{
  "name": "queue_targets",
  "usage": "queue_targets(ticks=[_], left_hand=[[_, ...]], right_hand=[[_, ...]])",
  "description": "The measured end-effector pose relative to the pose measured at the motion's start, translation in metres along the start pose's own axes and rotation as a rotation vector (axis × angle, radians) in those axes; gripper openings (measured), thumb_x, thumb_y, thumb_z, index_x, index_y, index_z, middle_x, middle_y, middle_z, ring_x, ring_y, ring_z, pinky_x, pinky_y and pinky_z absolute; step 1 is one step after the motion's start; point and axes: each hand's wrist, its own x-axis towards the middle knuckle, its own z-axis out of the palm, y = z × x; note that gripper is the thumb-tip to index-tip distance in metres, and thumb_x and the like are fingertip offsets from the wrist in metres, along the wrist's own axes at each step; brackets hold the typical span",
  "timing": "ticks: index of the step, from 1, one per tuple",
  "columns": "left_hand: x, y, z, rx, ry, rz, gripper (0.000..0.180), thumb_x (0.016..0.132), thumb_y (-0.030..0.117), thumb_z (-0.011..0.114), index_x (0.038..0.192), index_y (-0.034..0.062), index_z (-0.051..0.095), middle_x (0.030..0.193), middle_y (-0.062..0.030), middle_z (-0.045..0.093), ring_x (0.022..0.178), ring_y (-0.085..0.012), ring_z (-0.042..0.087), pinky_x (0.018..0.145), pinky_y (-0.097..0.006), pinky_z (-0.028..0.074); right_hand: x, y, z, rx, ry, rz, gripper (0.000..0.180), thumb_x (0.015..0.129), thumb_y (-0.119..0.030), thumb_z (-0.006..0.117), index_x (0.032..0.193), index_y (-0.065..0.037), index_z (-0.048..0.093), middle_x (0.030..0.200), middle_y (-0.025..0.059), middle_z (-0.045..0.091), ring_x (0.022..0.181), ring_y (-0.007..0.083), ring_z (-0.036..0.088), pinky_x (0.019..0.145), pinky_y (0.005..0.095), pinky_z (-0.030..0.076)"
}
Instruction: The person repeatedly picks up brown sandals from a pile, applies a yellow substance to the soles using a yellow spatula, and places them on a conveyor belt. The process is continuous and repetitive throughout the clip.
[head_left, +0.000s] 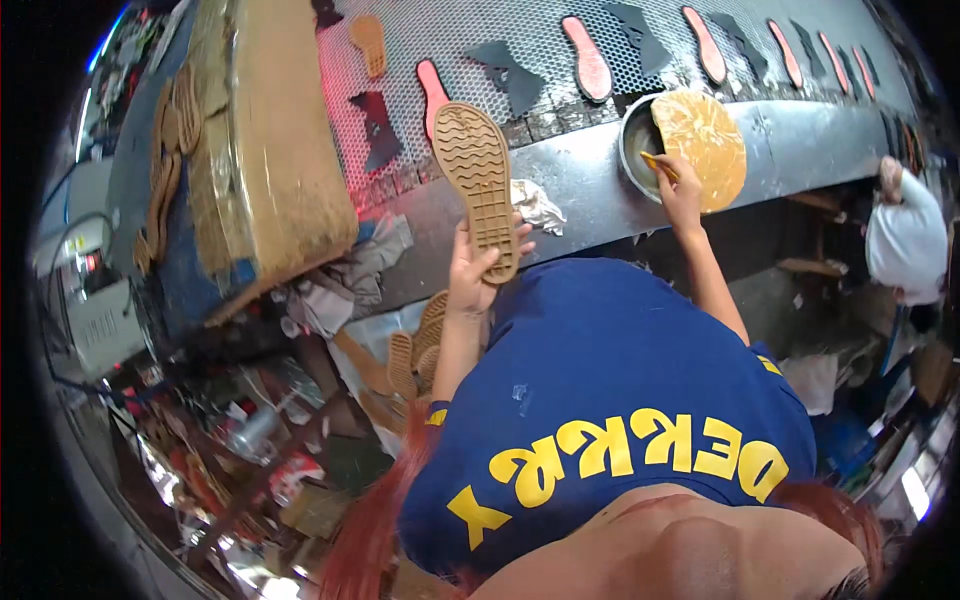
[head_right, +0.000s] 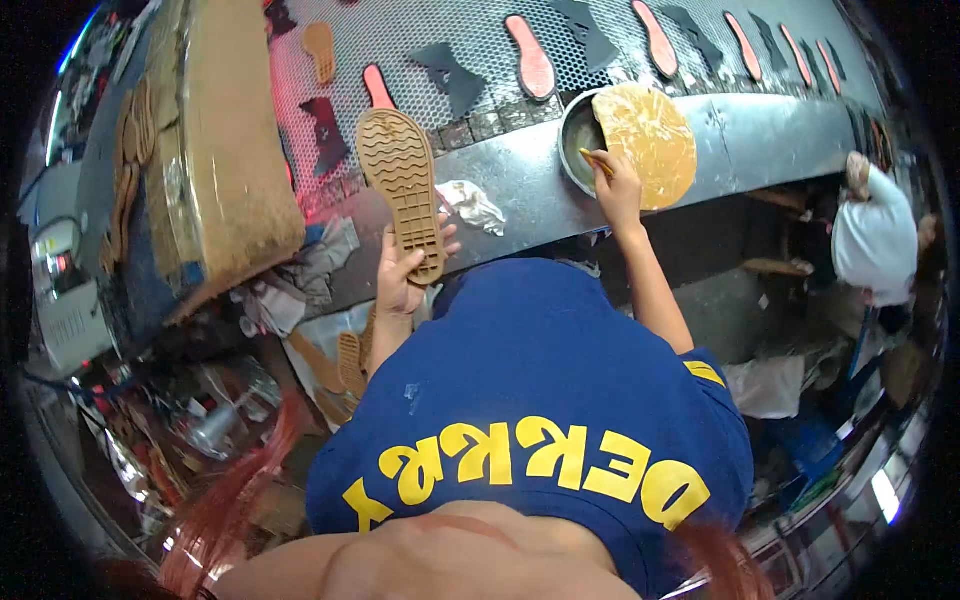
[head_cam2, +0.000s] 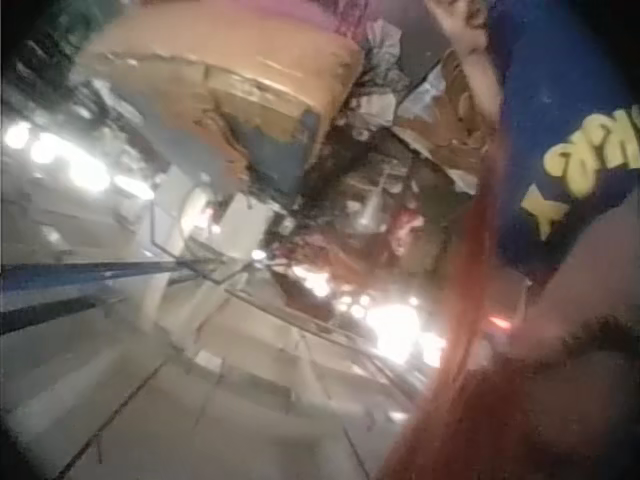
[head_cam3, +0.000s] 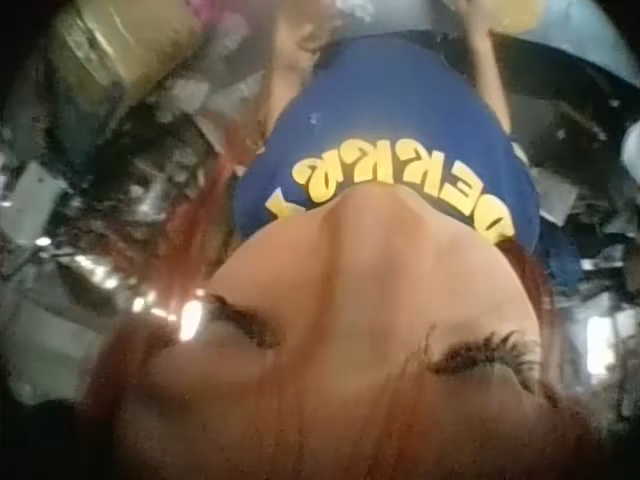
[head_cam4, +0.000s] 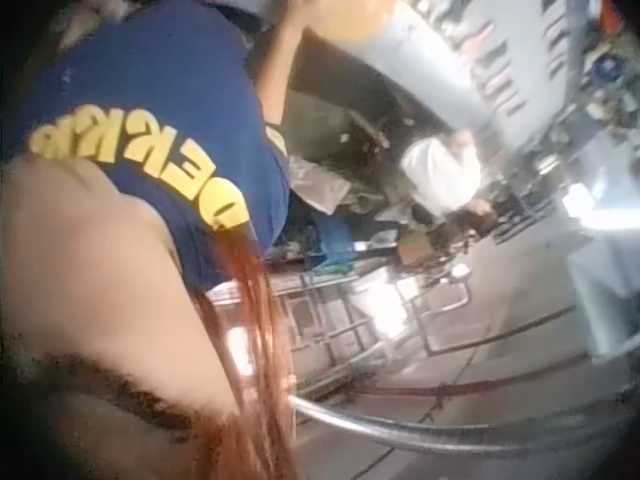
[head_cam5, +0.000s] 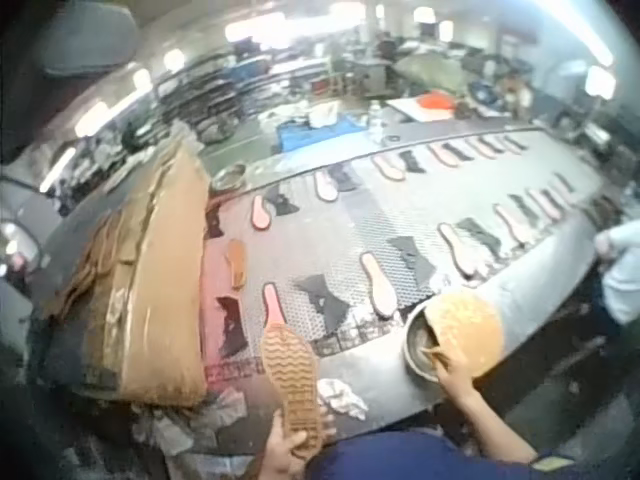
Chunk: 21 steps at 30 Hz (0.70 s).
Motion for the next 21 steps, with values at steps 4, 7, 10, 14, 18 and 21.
queue_targets(ticks=[4,7,10,14,18,21], left_hand=[[0.023,0.009,0.020,-0.001,-0.175,0.037,0.061,0.090,0.004,0.049,0.144,0.0165,0.022,0.133,-0.0278,0.045,0.107,-0.0362,0.060,0.082,-0.048,0.058],[0.035,0.014,0.032,0.014,-0.130,0.023,0.056,0.095,0.013,0.048,0.144,0.0123,0.021,0.128,-0.0274,0.048,0.094,-0.0332,0.063,0.065,-0.041,0.061],[0.040,0.010,0.028,0.007,-0.129,0.029,0.052,0.099,0.024,0.042,0.144,0.0080,0.021,0.125,-0.0272,0.051,0.089,-0.0325,0.065,0.061,-0.039,0.061],[0.033,0.002,0.022,0.040,-0.145,0.026,0.052,0.101,0.031,0.037,0.143,0.0048,0.022,0.124,-0.0282,0.052,0.090,-0.0326,0.065,0.060,-0.039,0.061],[0.031,0.000,0.025,0.023,-0.145,0.015,0.055,0.102,0.035,0.033,0.145,0.0027,0.021,0.123,-0.0289,0.052,0.088,-0.0322,0.066,0.058,-0.038,0.061],[0.035,-0.001,0.021,-0.029,-0.174,-0.028,0.060,0.101,0.040,0.033,0.147,0.0047,0.020,0.124,-0.0290,0.052,0.088,-0.0318,0.066,0.056,-0.038,0.061]], right_hand=[[-0.001,0.019,0.021,-0.270,0.121,-0.057,0.017,0.085,-0.005,0.061,0.099,-0.008,0.070,0.087,0.0135,0.062,0.082,0.0322,0.061,0.072,0.0418,0.050],[-0.009,0.040,0.037,-0.443,0.091,-0.039,0.016,0.085,-0.007,0.062,0.098,-0.011,0.070,0.087,0.0126,0.062,0.083,0.0316,0.061,0.072,0.0421,0.050],[-0.013,0.038,0.042,-0.313,0.113,0.023,0.016,0.084,-0.011,0.064,0.098,-0.015,0.072,0.085,0.0109,0.062,0.079,0.0300,0.062,0.070,0.0408,0.051],[-0.017,0.034,0.039,-0.071,0.199,0.127,0.018,0.085,-0.012,0.066,0.101,-0.017,0.072,0.083,0.0109,0.063,0.075,0.0269,0.063,0.068,0.0370,0.051],[-0.016,0.045,0.045,0.294,0.136,0.293,0.020,0.088,-0.011,0.066,0.107,-0.012,0.071,0.077,0.0086,0.065,0.067,0.0182,0.062,0.062,0.0324,0.050],[-0.009,0.054,0.037,0.804,0.104,0.667,0.019,0.090,-0.011,0.065,0.108,-0.006,0.071,0.075,0.0062,0.065,0.063,0.0122,0.060,0.058,0.0265,0.049]])
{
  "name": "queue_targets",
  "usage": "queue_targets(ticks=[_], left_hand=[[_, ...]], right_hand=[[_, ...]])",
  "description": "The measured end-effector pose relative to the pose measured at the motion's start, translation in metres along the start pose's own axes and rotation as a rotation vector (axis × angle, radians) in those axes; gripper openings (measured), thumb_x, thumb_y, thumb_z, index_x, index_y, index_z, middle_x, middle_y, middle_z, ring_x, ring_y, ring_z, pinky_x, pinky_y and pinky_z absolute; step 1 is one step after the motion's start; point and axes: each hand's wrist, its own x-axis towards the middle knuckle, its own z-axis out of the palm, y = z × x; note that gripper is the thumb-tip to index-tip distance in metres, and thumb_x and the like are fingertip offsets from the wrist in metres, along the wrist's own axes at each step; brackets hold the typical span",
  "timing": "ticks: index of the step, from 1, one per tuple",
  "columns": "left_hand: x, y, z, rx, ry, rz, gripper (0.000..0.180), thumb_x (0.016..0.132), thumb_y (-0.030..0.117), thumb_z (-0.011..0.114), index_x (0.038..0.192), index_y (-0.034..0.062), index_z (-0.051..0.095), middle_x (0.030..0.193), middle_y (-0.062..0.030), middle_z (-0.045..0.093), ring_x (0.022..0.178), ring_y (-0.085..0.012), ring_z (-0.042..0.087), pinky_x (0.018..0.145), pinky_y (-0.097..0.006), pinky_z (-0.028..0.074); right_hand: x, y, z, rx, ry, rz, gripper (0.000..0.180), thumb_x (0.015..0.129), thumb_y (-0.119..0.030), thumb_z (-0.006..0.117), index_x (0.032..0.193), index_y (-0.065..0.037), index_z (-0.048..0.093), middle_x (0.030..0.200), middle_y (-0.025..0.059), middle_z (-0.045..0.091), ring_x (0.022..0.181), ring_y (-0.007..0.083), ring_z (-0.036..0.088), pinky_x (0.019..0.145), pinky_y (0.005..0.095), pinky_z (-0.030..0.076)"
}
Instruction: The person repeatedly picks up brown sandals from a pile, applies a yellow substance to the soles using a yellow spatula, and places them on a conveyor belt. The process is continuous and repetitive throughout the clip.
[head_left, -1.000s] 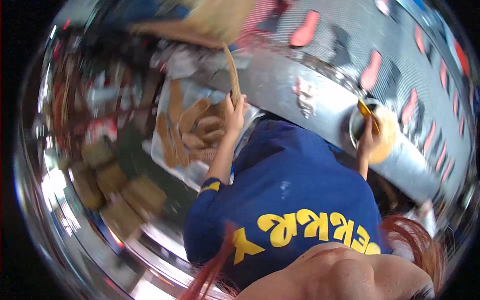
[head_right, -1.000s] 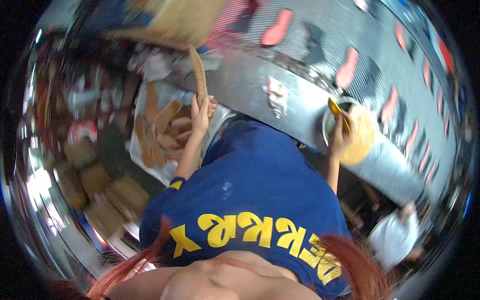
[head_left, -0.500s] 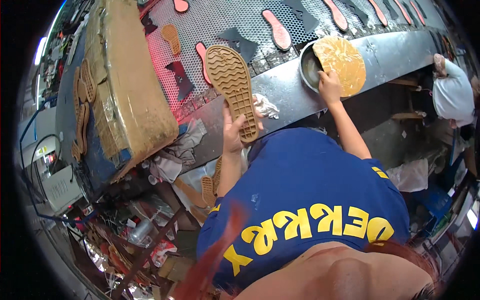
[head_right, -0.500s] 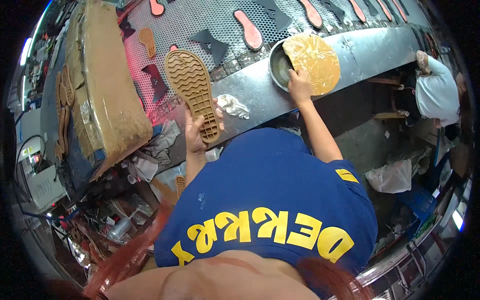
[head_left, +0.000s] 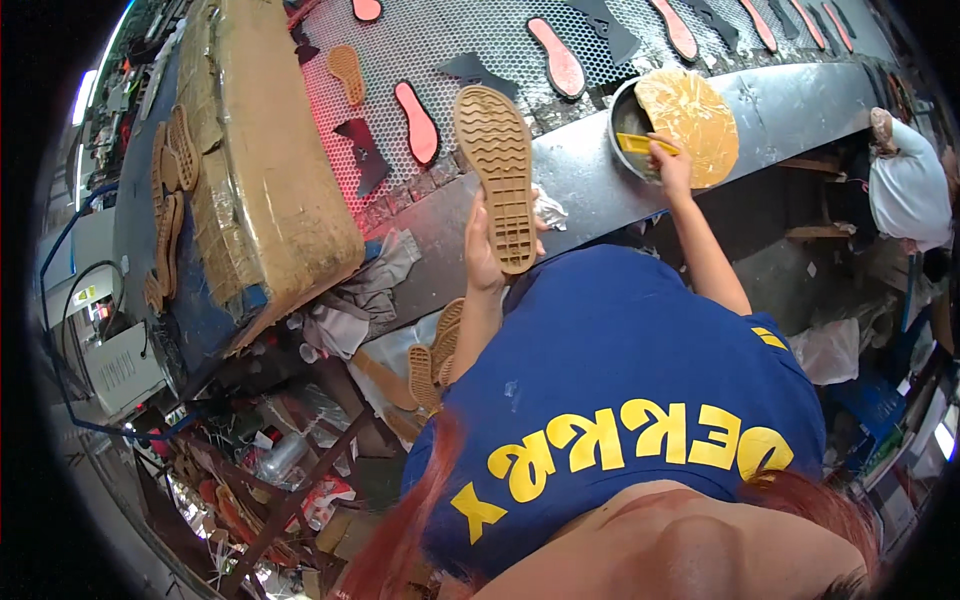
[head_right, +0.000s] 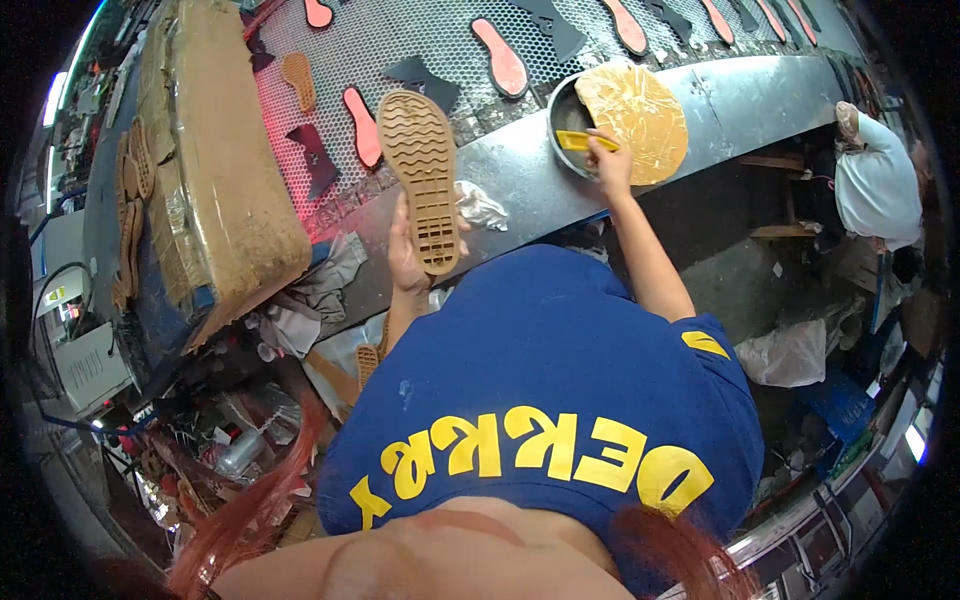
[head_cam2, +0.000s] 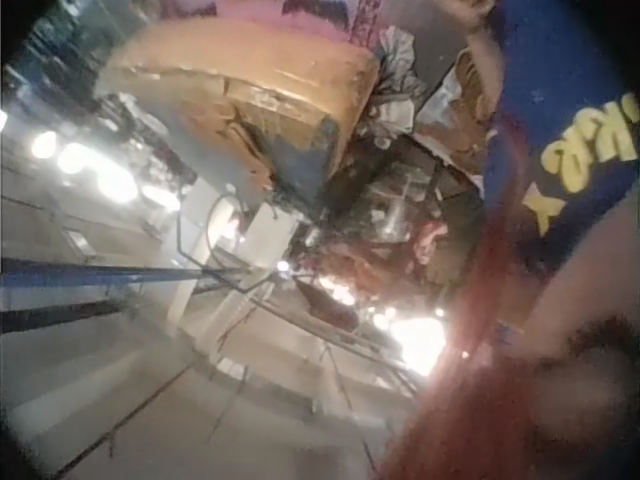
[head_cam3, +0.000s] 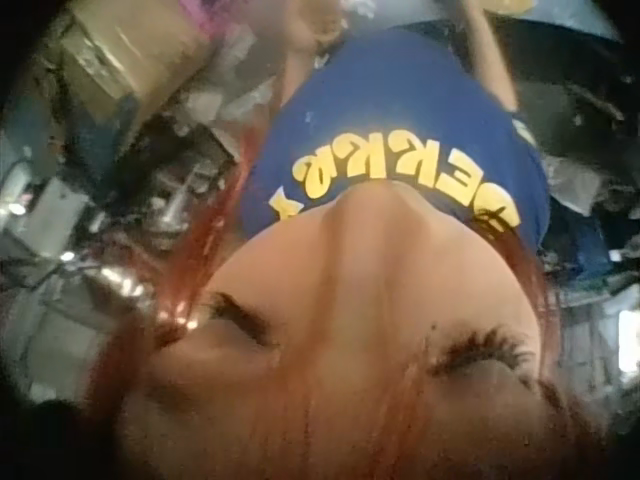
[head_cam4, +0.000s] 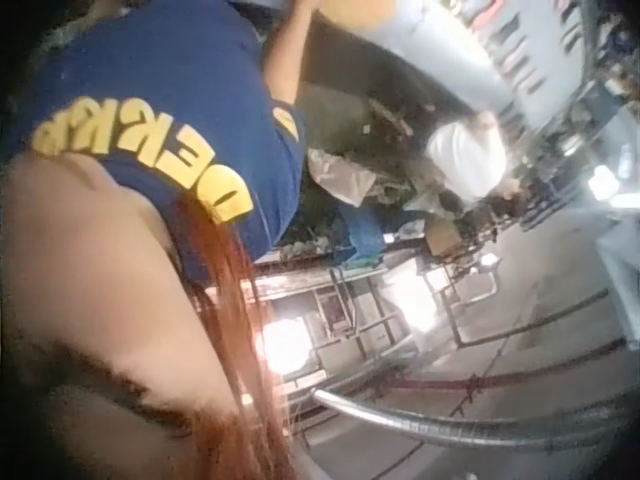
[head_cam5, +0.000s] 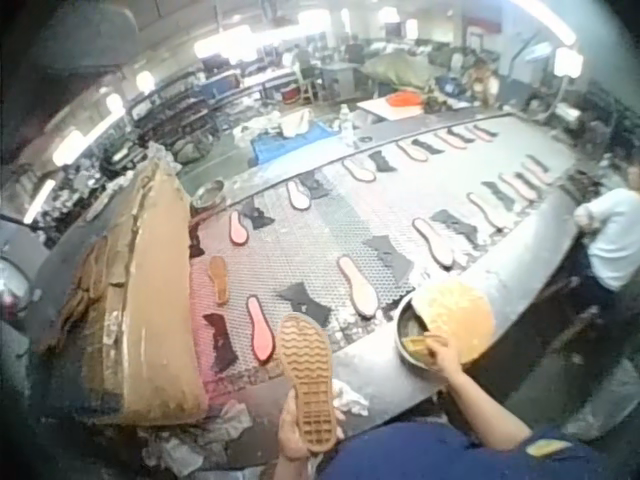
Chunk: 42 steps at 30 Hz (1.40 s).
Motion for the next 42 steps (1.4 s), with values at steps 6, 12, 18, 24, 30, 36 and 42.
queue_targets(ticks=[6,12,18,24,30,36,42], left_hand=[[0.015,0.012,0.010,-0.163,-0.135,-0.099,0.063,0.100,0.049,0.032,0.149,0.0100,0.023,0.128,-0.0303,0.050,0.088,-0.0332,0.066,0.057,-0.040,0.060],[0.019,0.014,0.024,-0.219,-0.187,-0.163,0.067,0.099,0.053,0.031,0.148,0.0084,0.025,0.128,-0.0333,0.049,0.090,-0.0352,0.066,0.056,-0.039,0.060],[0.012,0.016,0.040,-0.147,-0.228,-0.169,0.073,0.098,0.057,0.033,0.149,0.0063,0.021,0.128,-0.0343,0.048,0.089,-0.0346,0.066,0.055,-0.037,0.060],[0.010,0.023,0.048,-0.052,-0.277,-0.149,0.077,0.097,0.057,0.035,0.150,0.0049,0.016,0.127,-0.0330,0.049,0.087,-0.0321,0.067,0.054,-0.034,0.060],[0.007,0.026,0.049,0.027,-0.255,-0.151,0.078,0.097,0.058,0.035,0.150,0.0032,0.018,0.125,-0.0304,0.052,0.086,-0.0291,0.067,0.053,-0.033,0.060],[0.007,0.028,0.050,0.029,-0.231,-0.153,0.081,0.096,0.063,0.033,0.148,0.0016,0.020,0.122,-0.0304,0.053,0.083,-0.0286,0.067,0.052,-0.033,0.060],[0.009,0.031,0.053,-0.052,-0.210,-0.148,0.081,0.095,0.064,0.030,0.146,0.0014,0.022,0.121,-0.0308,0.054,0.081,-0.0291,0.067,0.049,-0.034,0.060]], right_hand=[[-0.022,-0.094,0.049,0.451,-0.173,-0.138,0.020,0.092,-0.005,0.061,0.111,0.000,0.063,0.088,0.0065,0.064,0.066,0.0116,0.062,0.063,0.0214,0.051],[-0.077,-0.184,0.113,0.227,-0.235,-0.723,0.016,0.095,-0.007,0.059,0.108,0.002,0.061,0.103,0.0100,0.061,0.090,0.0146,0.061,0.077,0.0252,0.052],[-0.089,-0.194,0.127,-0.217,-0.200,-1.040,0.019,0.089,-0.011,0.068,0.101,0.002,0.065,0.106,0.0121,0.061,0.100,0.0211,0.058,0.089,0.0300,0.046],[-0.092,-0.190,0.132,-0.150,-0.104,-0.971,0.020,0.082,-0.016,0.075,0.096,-0.003,0.069,0.099,0.0118,0.065,0.092,0.0248,0.064,0.080,0.0327,0.052],[-0.102,-0.197,0.127,-0.269,-0.199,-1.089,0.020,0.085,-0.013,0.071,0.098,0.001,0.066,0.104,0.0127,0.062,0.098,0.0240,0.061,0.086,0.0320,0.048],[-0.102,-0.202,0.116,-0.303,-0.441,-1.059,0.023,0.081,-0.010,0.074,0.100,-0.001,0.066,0.106,0.0115,0.063,0.101,0.0246,0.063,0.085,0.0331,0.051],[-0.111,-0.199,0.111,-0.306,-0.644,-0.990,0.023,0.085,-0.012,0.071,0.103,-0.001,0.063,0.110,0.0108,0.060,0.104,0.0236,0.060,0.090,0.0329,0.048]])
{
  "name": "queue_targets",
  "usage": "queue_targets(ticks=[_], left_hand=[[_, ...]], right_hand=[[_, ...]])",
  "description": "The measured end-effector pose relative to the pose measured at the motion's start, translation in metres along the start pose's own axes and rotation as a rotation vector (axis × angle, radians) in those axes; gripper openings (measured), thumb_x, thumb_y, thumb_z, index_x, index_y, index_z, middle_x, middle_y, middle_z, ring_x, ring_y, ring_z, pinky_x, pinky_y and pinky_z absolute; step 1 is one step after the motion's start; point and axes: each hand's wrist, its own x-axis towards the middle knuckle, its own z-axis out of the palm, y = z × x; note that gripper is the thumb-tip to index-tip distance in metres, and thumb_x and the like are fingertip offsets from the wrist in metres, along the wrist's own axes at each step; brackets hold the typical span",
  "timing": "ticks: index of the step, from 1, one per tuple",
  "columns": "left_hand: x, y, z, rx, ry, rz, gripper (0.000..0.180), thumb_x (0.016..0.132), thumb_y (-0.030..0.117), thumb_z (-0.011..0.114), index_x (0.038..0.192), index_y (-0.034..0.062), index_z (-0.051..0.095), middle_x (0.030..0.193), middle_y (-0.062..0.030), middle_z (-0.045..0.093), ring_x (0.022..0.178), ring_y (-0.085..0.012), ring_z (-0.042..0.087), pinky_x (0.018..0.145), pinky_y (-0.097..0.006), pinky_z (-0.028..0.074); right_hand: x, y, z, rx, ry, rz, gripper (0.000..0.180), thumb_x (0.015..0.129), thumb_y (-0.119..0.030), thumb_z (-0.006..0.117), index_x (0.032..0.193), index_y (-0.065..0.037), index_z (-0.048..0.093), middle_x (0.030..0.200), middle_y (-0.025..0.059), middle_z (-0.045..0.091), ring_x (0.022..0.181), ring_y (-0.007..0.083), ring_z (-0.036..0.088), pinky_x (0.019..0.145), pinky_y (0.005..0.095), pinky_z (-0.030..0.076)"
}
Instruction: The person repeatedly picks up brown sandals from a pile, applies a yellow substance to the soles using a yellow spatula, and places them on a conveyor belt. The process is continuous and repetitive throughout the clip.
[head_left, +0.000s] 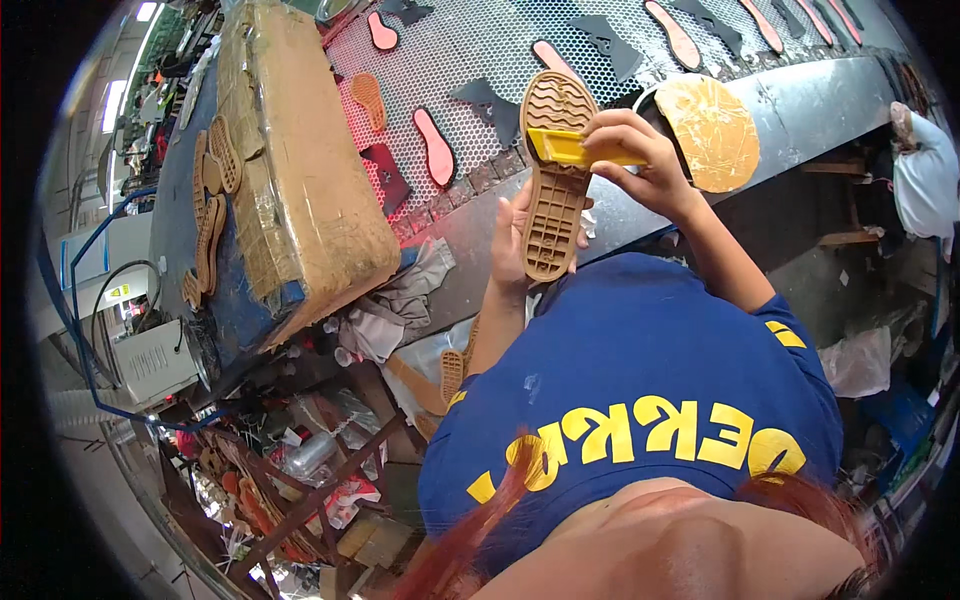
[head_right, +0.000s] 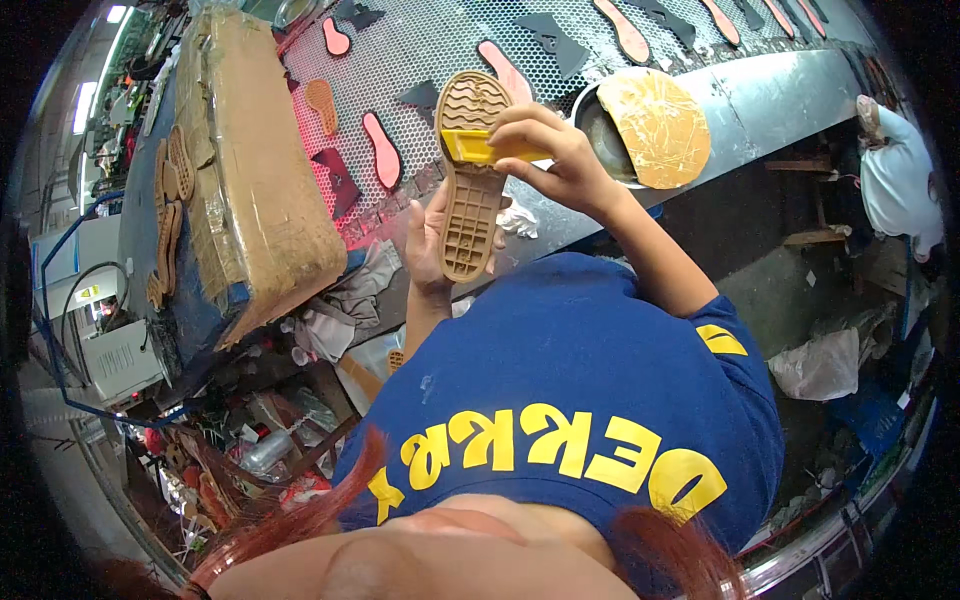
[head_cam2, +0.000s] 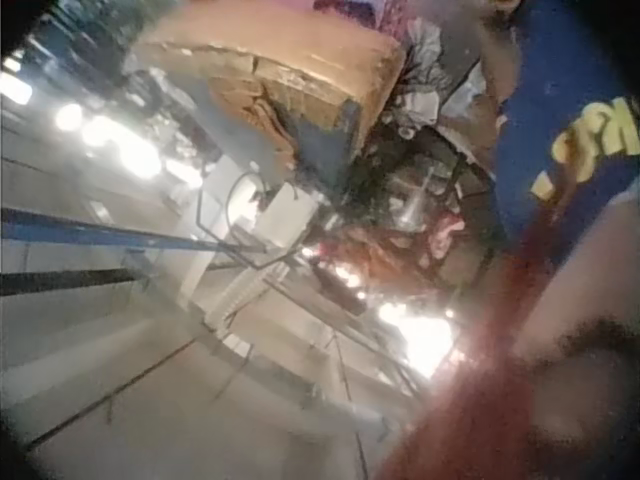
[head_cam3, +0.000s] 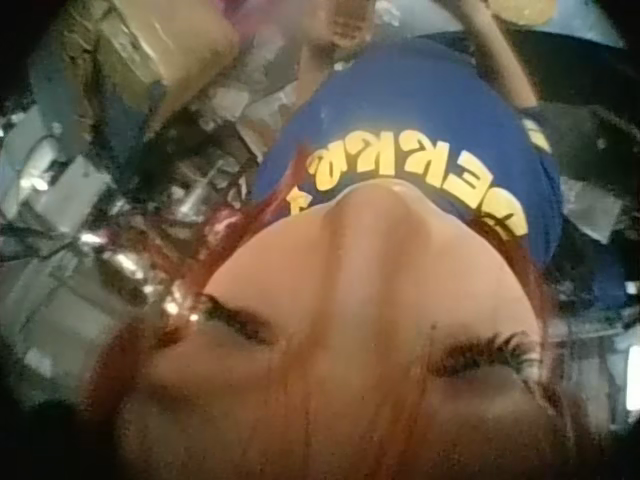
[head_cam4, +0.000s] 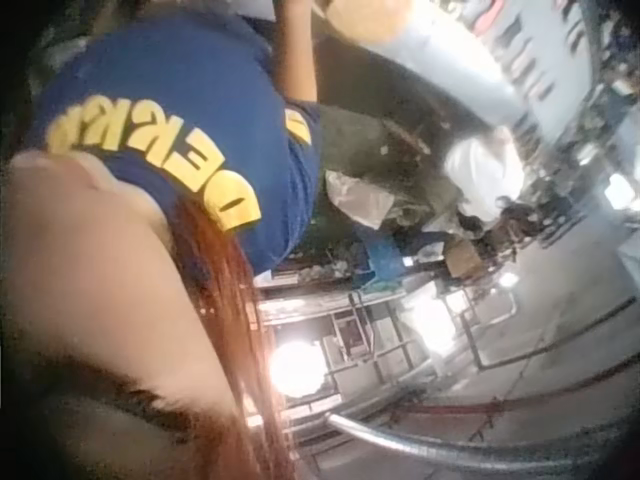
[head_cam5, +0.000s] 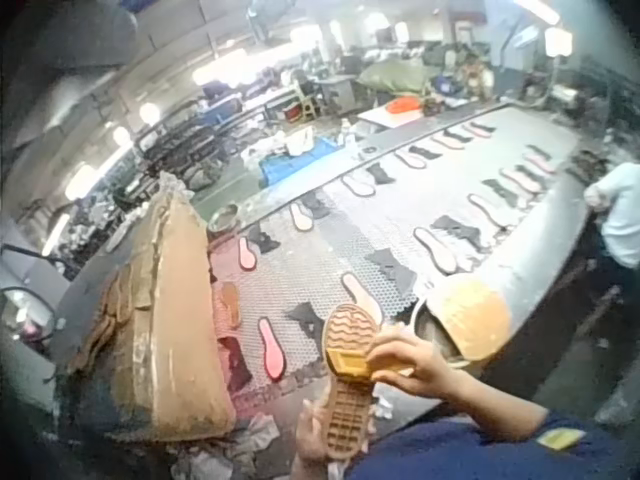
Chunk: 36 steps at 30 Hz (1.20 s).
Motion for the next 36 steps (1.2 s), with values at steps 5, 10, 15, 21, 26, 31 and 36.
queue_targets(ticks=[5,10,15,21,26,31,36], left_hand=[[0.002,0.002,0.002,-0.022,0.033,-0.002,0.081,0.095,0.067,0.026,0.144,0.0019,0.026,0.118,-0.0284,0.056,0.080,-0.0293,0.067,0.049,-0.034,0.060],[0.007,-0.002,0.000,-0.107,0.107,0.002,0.077,0.096,0.066,0.023,0.143,0.0054,0.030,0.117,-0.0220,0.059,0.079,-0.0295,0.068,0.050,-0.037,0.060],[0.018,-0.005,-0.004,-0.131,0.242,0.053,0.075,0.097,0.064,0.023,0.142,0.0051,0.032,0.119,-0.0197,0.059,0.091,-0.0287,0.067,0.065,-0.040,0.060],[0.025,-0.011,-0.021,0.044,0.285,0.071,0.081,0.097,0.064,0.019,0.146,-0.0002,0.025,0.136,-0.0257,0.047,0.124,-0.0403,0.050,0.102,-0.051,0.045],[0.024,-0.010,-0.021,0.003,0.266,0.046,0.083,0.096,0.065,0.017,0.146,-0.0005,0.025,0.136,-0.0242,0.048,0.122,-0.0388,0.052,0.099,-0.054,0.046],[0.023,-0.007,-0.014,-0.204,0.162,0.045,0.084,0.095,0.068,0.015,0.144,0.0012,0.030,0.127,-0.0215,0.055,0.111,-0.0330,0.059,0.091,-0.045,0.051],[0.026,-0.006,-0.013,-0.050,0.371,0.061,0.085,0.094,0.071,0.016,0.140,0.0012,0.033,0.120,-0.0232,0.058,0.105,-0.0313,0.062,0.086,-0.043,0.054]], right_hand=[[-0.008,-0.008,0.004,-0.032,-0.016,-0.005,0.026,0.083,-0.013,0.073,0.105,-0.002,0.062,0.111,0.0118,0.060,0.104,0.0262,0.061,0.089,0.0349,0.049],[-0.022,-0.019,0.014,-0.099,-0.037,0.016,0.031,0.079,-0.013,0.076,0.105,-0.003,0.062,0.110,0.0133,0.060,0.103,0.0285,0.062,0.087,0.0361,0.050],[-0.033,-0.028,0.024,-0.141,-0.047,-0.035,0.030,0.077,-0.016,0.078,0.099,-0.003,0.062,0.105,0.0130,0.061,0.094,0.0311,0.064,0.080,0.0374,0.054],[-0.041,-0.037,0.026,-0.019,-0.104,-0.015,0.026,0.078,-0.016,0.077,0.097,-0.005,0.062,0.101,0.0114,0.061,0.091,0.0292,0.064,0.079,0.0365,0.053],[-0.035,-0.029,0.013,0.060,-0.085,0.027,0.023,0.081,-0.016,0.076,0.097,-0.004,0.065,0.102,0.0111,0.062,0.095,0.0264,0.064,0.083,0.0357,0.052],[-0.033,-0.025,0.023,-0.044,-0.012,0.044,0.027,0.079,-0.017,0.077,0.097,-0.002,0.065,0.102,0.0126,0.062,0.092,0.0278,0.065,0.079,0.0347,0.054],[-0.036,-0.038,0.025,-0.018,-0.132,-0.024,0.028,0.078,-0.017,0.078,0.098,-0.004,0.064,0.103,0.0121,0.062,0.092,0.0291,0.065,0.079,0.0359,0.054]])
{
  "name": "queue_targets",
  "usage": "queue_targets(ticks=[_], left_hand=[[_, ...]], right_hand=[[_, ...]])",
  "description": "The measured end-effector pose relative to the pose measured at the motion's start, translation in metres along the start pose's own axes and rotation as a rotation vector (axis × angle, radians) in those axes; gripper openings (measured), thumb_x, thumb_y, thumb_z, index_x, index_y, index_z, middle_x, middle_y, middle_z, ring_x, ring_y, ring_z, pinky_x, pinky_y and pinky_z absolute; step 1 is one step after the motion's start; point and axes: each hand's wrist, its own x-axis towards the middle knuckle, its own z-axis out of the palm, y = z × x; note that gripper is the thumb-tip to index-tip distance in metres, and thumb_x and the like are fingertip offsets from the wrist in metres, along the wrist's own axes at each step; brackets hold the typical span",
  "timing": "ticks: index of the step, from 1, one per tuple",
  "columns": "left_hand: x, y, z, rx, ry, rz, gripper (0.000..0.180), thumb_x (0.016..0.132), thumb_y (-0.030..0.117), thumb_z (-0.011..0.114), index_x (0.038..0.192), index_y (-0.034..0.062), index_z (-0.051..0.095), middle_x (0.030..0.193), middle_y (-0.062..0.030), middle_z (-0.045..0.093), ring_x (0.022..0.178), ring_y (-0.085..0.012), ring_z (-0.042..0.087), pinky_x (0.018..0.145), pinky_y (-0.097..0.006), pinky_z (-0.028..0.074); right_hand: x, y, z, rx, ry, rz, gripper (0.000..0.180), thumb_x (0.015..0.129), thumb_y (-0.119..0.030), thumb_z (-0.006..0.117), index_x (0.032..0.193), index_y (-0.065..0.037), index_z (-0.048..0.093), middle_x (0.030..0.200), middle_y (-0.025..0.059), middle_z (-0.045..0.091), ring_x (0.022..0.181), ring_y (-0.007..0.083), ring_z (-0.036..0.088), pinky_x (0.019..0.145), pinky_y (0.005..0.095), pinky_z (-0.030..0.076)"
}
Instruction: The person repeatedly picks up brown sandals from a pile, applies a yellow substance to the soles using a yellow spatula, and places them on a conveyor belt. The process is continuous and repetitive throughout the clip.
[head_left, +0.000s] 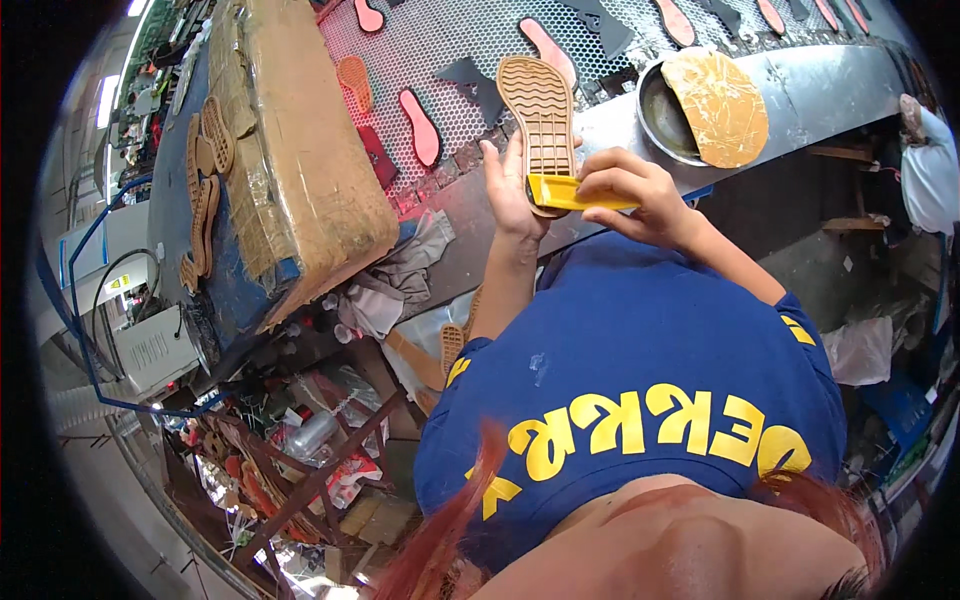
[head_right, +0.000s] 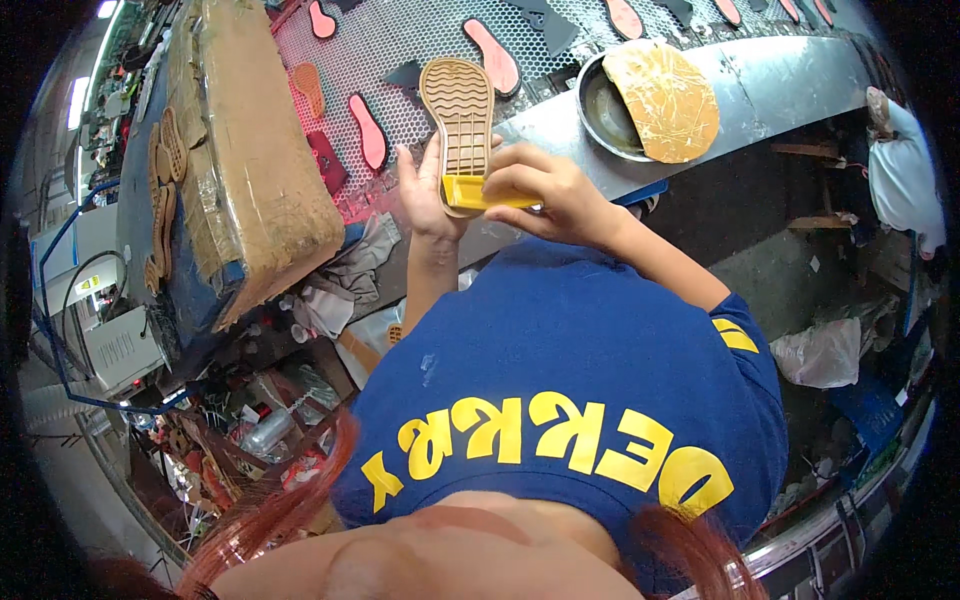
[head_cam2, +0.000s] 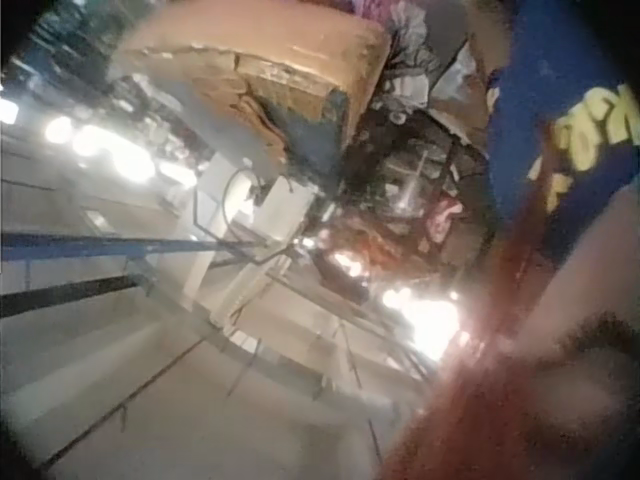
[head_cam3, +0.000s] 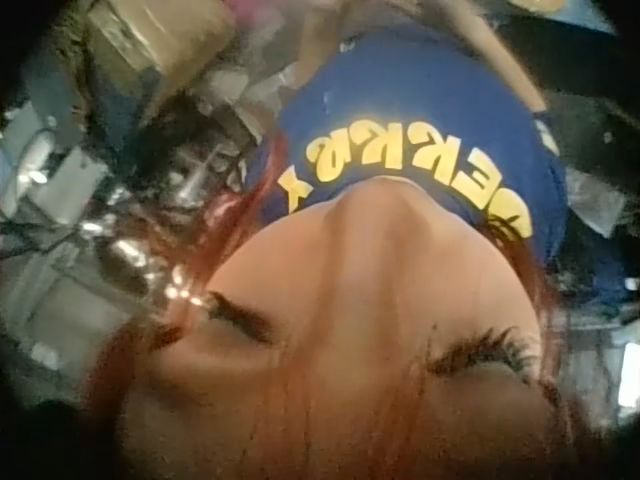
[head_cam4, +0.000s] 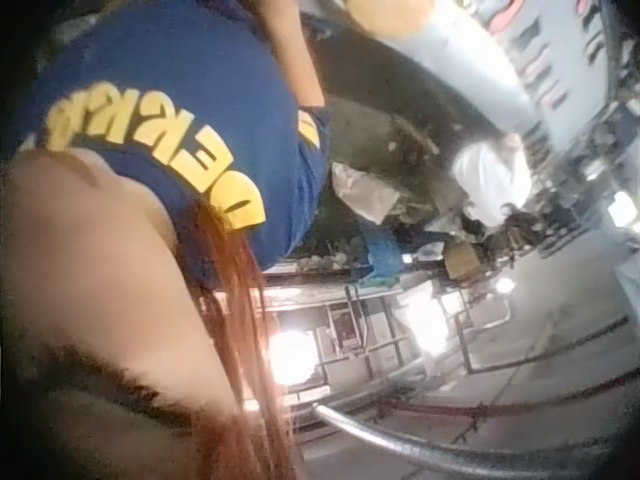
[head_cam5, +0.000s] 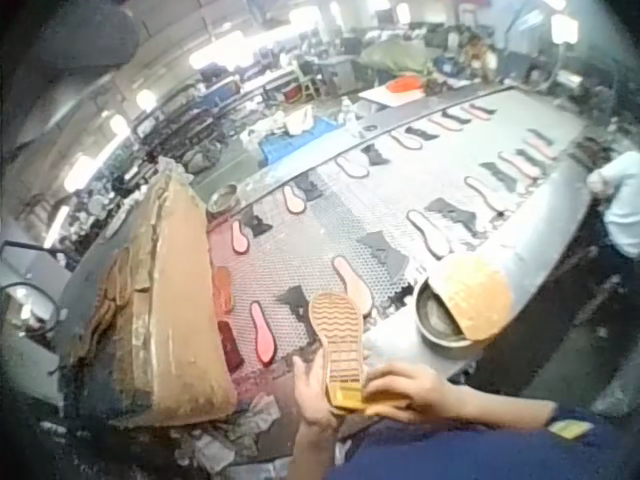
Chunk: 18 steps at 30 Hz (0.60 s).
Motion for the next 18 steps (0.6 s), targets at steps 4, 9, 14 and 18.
queue_targets(ticks=[4,9,14,18], left_hand=[[0.001,0.005,0.001,-0.031,-0.016,-0.055,0.090,0.091,0.074,0.013,0.139,0.0007,0.034,0.117,-0.0262,0.059,0.104,-0.0319,0.063,0.087,-0.044,0.054],[0.002,0.013,0.003,-0.227,0.017,-0.213,0.097,0.088,0.079,0.011,0.142,0.0005,0.030,0.131,-0.0238,0.051,0.106,-0.0336,0.062,0.088,-0.045,0.053],[0.002,0.014,-0.002,-0.173,-0.145,-0.354,0.102,0.084,0.082,0.012,0.145,0.0011,0.025,0.134,-0.0228,0.048,0.105,-0.0378,0.062,0.069,-0.052,0.060],[0.003,0.013,-0.001,-0.235,-0.272,-0.424,0.103,0.083,0.084,0.012,0.145,0.0021,0.023,0.133,-0.0237,0.048,0.103,-0.0402,0.062,0.057,-0.055,0.060]], right_hand=[[0.003,0.002,-0.009,0.094,-0.064,0.023,0.024,0.080,-0.015,0.076,0.097,-0.004,0.063,0.105,0.0119,0.061,0.094,0.0295,0.063,0.082,0.0365,0.052],[0.013,0.006,-0.025,0.275,-0.180,0.072,0.020,0.085,-0.014,0.071,0.100,-0.003,0.063,0.107,0.0094,0.061,0.101,0.0241,0.061,0.088,0.0329,0.048],[0.022,0.010,-0.038,0.383,-0.283,0.086,0.019,0.086,-0.014,0.070,0.100,-0.002,0.064,0.109,0.0093,0.061,0.102,0.0223,0.061,0.088,0.0328,0.048],[0.028,0.024,-0.044,0.468,-0.351,0.060,0.017,0.086,-0.015,0.069,0.097,-0.002,0.065,0.106,0.0105,0.062,0.100,0.0230,0.061,0.088,0.0336,0.048]])
